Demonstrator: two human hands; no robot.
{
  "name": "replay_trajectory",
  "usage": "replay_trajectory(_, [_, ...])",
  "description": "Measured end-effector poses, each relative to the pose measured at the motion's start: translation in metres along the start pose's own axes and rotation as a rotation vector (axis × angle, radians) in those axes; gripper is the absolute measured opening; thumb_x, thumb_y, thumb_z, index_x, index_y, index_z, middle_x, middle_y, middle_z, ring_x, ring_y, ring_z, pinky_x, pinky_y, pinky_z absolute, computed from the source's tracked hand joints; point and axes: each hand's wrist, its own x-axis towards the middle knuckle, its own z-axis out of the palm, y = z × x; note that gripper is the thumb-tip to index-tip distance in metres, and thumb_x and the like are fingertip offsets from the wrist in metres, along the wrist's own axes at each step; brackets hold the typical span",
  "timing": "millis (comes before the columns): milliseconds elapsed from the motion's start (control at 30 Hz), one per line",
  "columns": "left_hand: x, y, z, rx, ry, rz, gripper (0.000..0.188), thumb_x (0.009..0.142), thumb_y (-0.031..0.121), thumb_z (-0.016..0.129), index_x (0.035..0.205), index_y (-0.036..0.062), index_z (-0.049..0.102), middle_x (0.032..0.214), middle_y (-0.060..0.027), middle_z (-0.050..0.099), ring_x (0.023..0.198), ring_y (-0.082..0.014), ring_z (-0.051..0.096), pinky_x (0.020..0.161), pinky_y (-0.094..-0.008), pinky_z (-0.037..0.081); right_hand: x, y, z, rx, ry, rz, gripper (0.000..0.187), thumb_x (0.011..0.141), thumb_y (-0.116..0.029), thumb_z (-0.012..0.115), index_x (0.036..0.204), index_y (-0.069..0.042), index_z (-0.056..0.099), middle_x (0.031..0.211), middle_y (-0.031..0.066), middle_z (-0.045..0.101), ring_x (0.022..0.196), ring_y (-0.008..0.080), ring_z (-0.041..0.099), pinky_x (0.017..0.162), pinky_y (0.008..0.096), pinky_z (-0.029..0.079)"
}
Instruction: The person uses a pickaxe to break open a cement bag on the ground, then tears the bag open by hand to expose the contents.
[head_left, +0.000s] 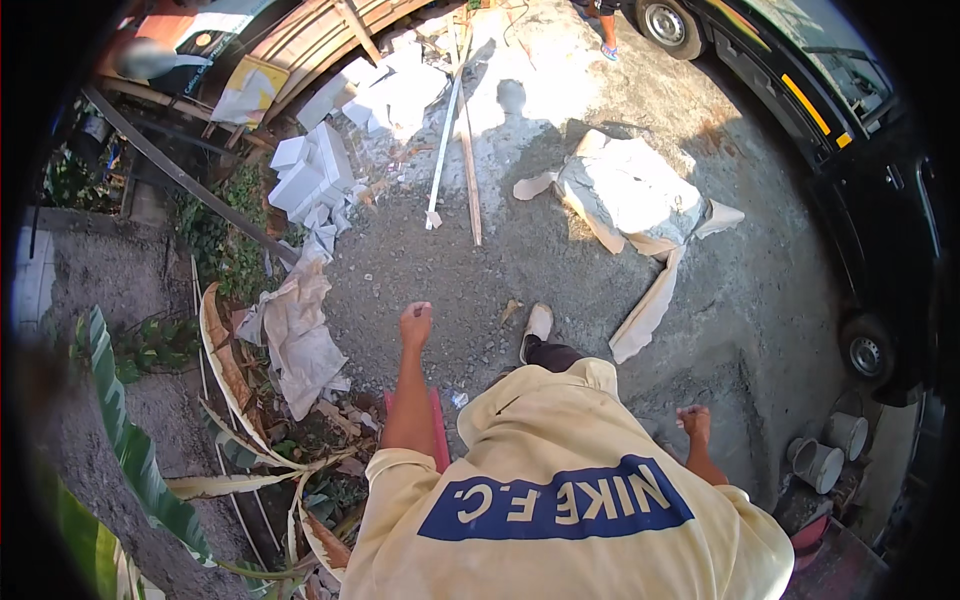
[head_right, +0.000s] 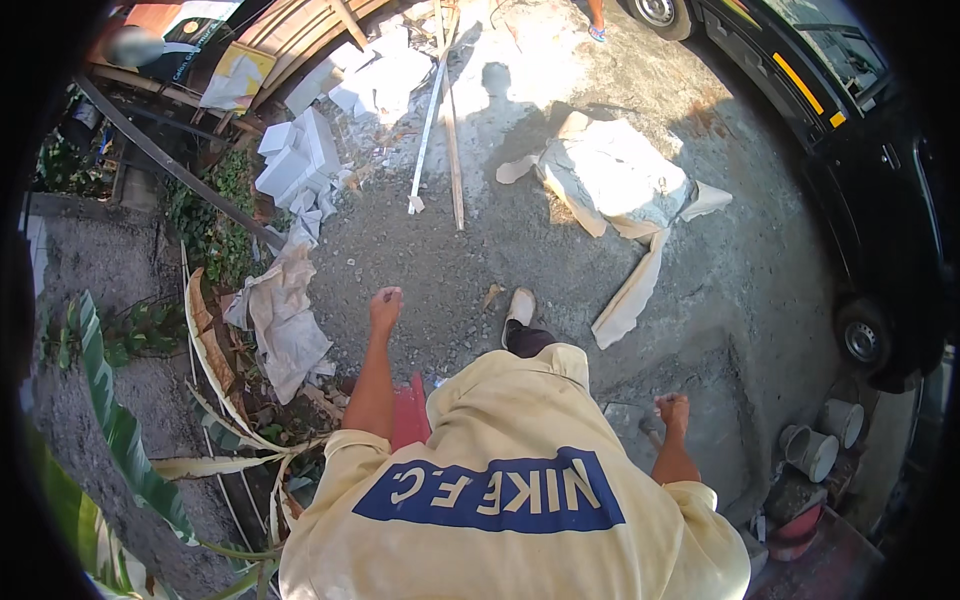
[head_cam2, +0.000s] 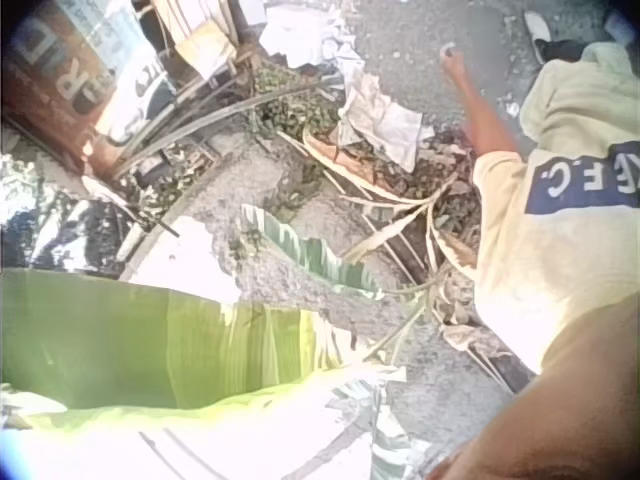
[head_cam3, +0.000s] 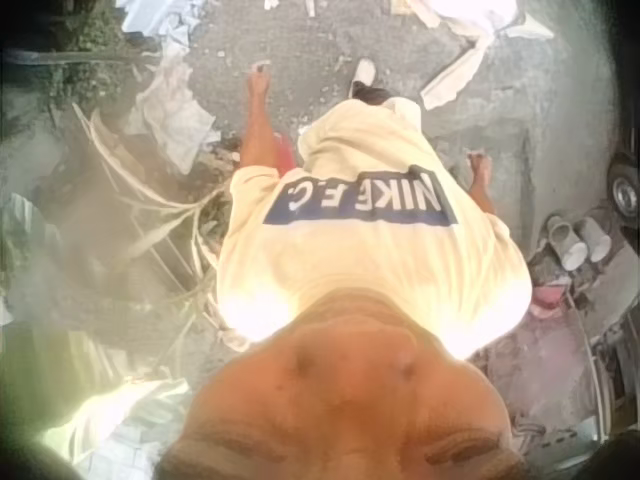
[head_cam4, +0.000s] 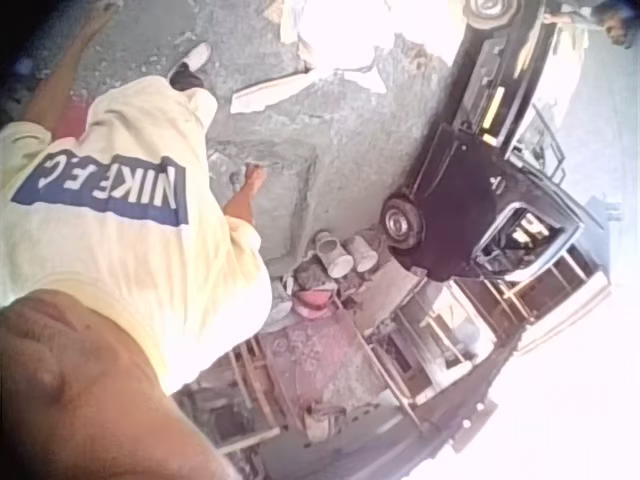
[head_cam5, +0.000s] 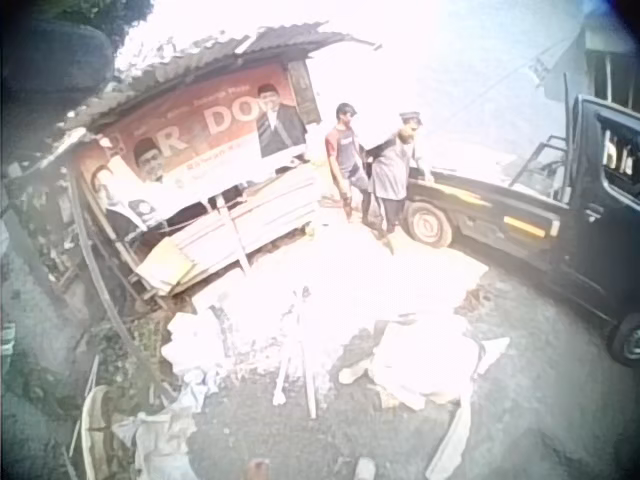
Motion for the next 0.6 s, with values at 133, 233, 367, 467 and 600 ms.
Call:
replay_trajectory(133, [0.043,0.037,0.059,0.286,-0.233,0.132,0.032,0.084,0.028,0.063,0.096,-0.0018,0.063,0.085,-0.0092,0.066,0.074,-0.0161,0.062,0.068,-0.0301,0.05,0.013,-0.01,0.067,-0.027,0.041,0.342,0.037,0.085,-0.034,0.061,0.073,0.001,0.063,0.063,0.0108,0.065,0.053,0.0167,0.062,0.047,0.0285,0.048])
replay_trajectory(233, [0.071,0.028,0.062,0.418,-0.325,0.195,0.034,0.083,0.031,0.062,0.095,-0.001,0.065,0.084,-0.0121,0.067,0.076,-0.0197,0.063,0.071,-0.0334,0.048,0.041,-0.073,0.13,0.371,0.142,0.279,0.047,0.087,-0.046,0.054,0.079,0.0,0.064,0.068,0.0109,0.066,0.051,0.0163,0.062,0.045,0.0283,0.048])
replay_trajectory(367, [0.119,-0.003,0.047,0.44,-0.346,0.117,0.034,0.083,0.033,0.062,0.088,-0.0004,0.066,0.078,-0.0114,0.067,0.073,-0.0196,0.063,0.069,-0.0331,0.048,0.073,-0.184,0.16,0.271,0.004,0.0,0.045,0.087,-0.043,0.056,0.082,0.0,0.065,0.071,0.0084,0.066,0.057,0.0155,0.062,0.052,0.0285,0.049])
replay_trajectory(467, [0.131,-0.017,0.042,0.538,-0.484,-0.098,0.036,0.084,0.034,0.06,0.084,-0.0019,0.065,0.074,-0.0119,0.066,0.066,-0.0213,0.062,0.064,-0.0342,0.048,0.069,-0.226,0.15,0.027,0.076,-0.218,0.042,0.087,-0.04,0.057,0.079,0.001,0.065,0.07,0.0085,0.066,0.059,0.0158,0.062,0.056,0.0295,0.049])
replay_trajectory(600, [0.178,0.0,0.07,0.686,-0.611,-0.012,0.041,0.085,0.038,0.056,0.077,-0.0025,0.063,0.066,-0.0107,0.062,0.058,-0.0204,0.058,0.055,-0.0361,0.046,0.069,-0.182,0.129,0.445,0.345,0.083,0.037,0.086,-0.032,0.058,0.075,0.003,0.062,0.065,0.0067,0.061,0.06,0.0115,0.056,0.058,0.0291,0.046])
